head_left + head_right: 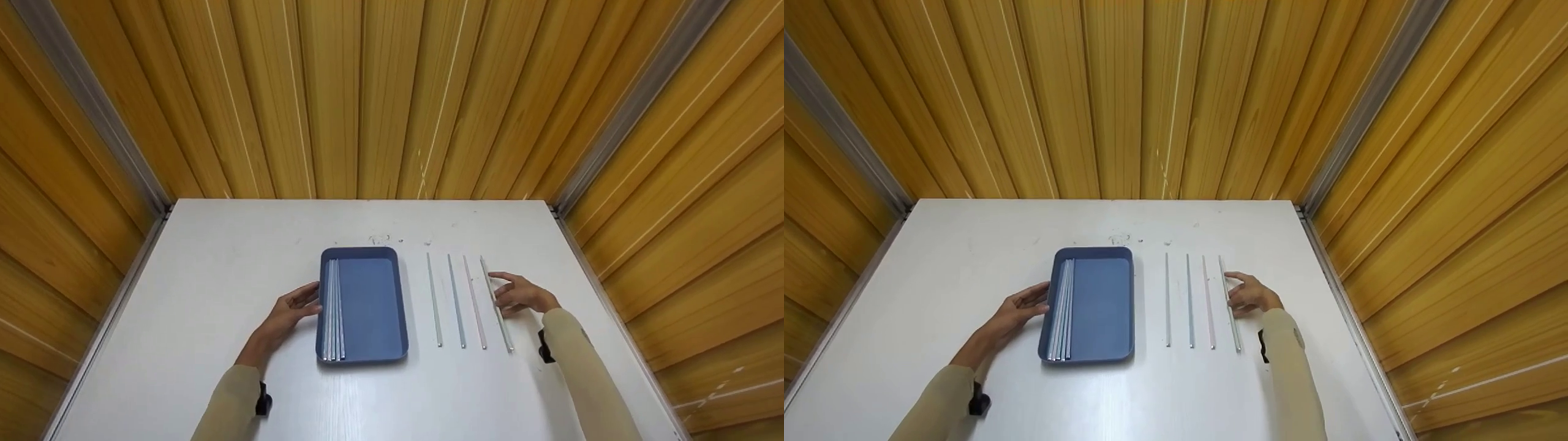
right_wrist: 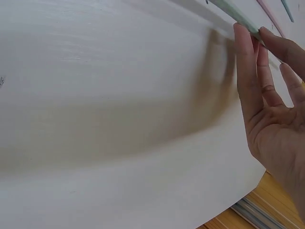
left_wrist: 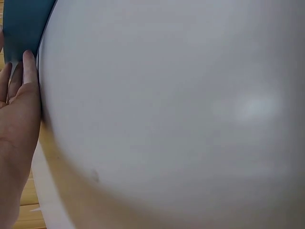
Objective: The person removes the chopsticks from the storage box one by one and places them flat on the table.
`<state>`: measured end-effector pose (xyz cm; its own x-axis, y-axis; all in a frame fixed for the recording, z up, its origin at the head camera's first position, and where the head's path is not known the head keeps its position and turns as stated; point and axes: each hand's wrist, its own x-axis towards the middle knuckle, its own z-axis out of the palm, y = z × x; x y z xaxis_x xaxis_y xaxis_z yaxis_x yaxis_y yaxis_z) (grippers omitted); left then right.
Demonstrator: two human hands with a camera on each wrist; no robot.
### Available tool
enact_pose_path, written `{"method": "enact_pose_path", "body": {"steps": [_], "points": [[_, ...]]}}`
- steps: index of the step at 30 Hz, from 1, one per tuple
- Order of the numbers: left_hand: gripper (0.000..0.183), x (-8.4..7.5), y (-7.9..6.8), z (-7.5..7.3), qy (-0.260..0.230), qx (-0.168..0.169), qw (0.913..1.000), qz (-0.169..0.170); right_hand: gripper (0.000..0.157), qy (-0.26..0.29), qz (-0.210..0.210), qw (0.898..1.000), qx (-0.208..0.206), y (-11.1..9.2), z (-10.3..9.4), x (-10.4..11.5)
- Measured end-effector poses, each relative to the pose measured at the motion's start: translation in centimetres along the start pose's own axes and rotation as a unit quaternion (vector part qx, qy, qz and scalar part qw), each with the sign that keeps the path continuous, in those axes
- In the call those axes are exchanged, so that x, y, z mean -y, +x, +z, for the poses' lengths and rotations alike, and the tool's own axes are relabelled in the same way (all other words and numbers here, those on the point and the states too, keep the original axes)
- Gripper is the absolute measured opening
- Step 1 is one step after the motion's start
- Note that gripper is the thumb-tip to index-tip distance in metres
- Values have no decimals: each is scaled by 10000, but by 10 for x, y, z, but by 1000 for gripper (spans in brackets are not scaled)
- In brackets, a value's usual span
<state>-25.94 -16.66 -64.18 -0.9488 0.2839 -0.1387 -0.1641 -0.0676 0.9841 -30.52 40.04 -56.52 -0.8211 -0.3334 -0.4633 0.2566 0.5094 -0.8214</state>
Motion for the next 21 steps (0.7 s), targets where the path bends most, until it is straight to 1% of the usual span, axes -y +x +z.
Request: {"method": "enact_pose_path", "body": {"steps": [4,7,10,14,18,21], "points": [[72,2,-2,-3,-55,77,10000,33,83,-84,-13,10000,-40,6,5,-1],[72,1,-2,-3,-137,48,9999,32,81,-140,14,9998,-127,9,8,0],[71,2,-1,-2,-90,47,9999,14,80,-249,101,9993,-243,10,11,2],[72,0,-3,-2,-23,64,10000,11,81,-397,123,9987,-289,11,14,5],[72,-2,-5,-2,-57,87,9999,15,80,-330,115,9991,-230,12,14,6],[72,-2,-3,-1,-68,99,9999,3,79,-217,63,9996,-157,12,10,3]]}}
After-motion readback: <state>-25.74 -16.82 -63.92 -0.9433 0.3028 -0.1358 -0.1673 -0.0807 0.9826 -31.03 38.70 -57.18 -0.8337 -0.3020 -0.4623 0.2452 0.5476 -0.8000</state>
